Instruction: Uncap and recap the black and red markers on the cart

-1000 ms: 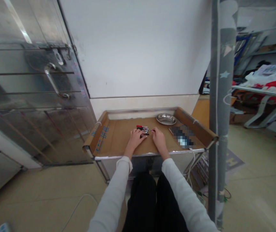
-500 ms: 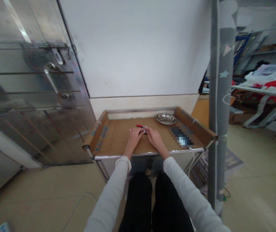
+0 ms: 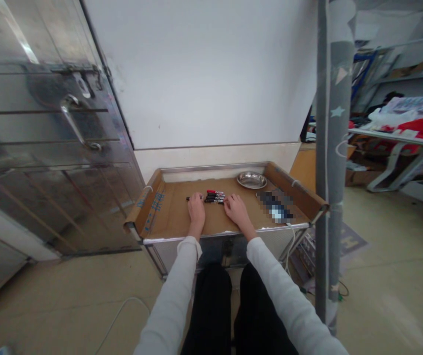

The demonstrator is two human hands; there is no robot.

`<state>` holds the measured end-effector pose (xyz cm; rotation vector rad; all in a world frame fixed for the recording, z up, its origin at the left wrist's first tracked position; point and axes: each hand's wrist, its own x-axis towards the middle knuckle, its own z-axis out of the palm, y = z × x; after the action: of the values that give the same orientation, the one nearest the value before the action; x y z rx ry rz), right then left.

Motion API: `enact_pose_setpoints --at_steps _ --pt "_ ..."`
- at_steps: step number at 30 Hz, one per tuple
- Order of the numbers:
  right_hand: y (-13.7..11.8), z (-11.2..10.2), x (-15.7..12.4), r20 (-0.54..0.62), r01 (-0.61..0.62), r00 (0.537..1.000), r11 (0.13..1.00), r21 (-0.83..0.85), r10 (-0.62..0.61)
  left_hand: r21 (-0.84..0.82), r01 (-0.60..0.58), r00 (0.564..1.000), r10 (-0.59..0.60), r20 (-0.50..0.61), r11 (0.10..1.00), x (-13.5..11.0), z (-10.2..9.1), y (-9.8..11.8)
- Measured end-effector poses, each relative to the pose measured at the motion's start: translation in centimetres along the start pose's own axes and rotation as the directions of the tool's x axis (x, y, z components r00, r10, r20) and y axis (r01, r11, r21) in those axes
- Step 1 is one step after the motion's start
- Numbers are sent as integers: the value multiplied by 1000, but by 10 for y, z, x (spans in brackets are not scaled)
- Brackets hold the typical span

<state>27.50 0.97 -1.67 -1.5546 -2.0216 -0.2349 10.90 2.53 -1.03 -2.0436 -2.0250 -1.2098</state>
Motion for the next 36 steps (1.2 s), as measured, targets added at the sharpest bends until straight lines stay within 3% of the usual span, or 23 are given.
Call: enact_pose_setpoints --at_steps 4,9,17,27,36 --pt "0 2 0 33 -30 999 999 -38 31 -12 -107 992 108 60 994 -1 3 2" --pt "0 0 1 61 -26 998 998 -64 30 -119 -312 939 325 115 942 -4 4 5" --pt "-1 2 3 116 23 993 999 -49 -17 -142 -315 915 340 215 938 -4 9 0" --pt "-4 -2 2 110 -18 994 997 -70 26 -212 -276 923 320 213 937 -3 11 -1" --pt "-3 -2 3 100 14 995 1000 -10 -13 -264 -204 929 272 253 943 -5 4 3"
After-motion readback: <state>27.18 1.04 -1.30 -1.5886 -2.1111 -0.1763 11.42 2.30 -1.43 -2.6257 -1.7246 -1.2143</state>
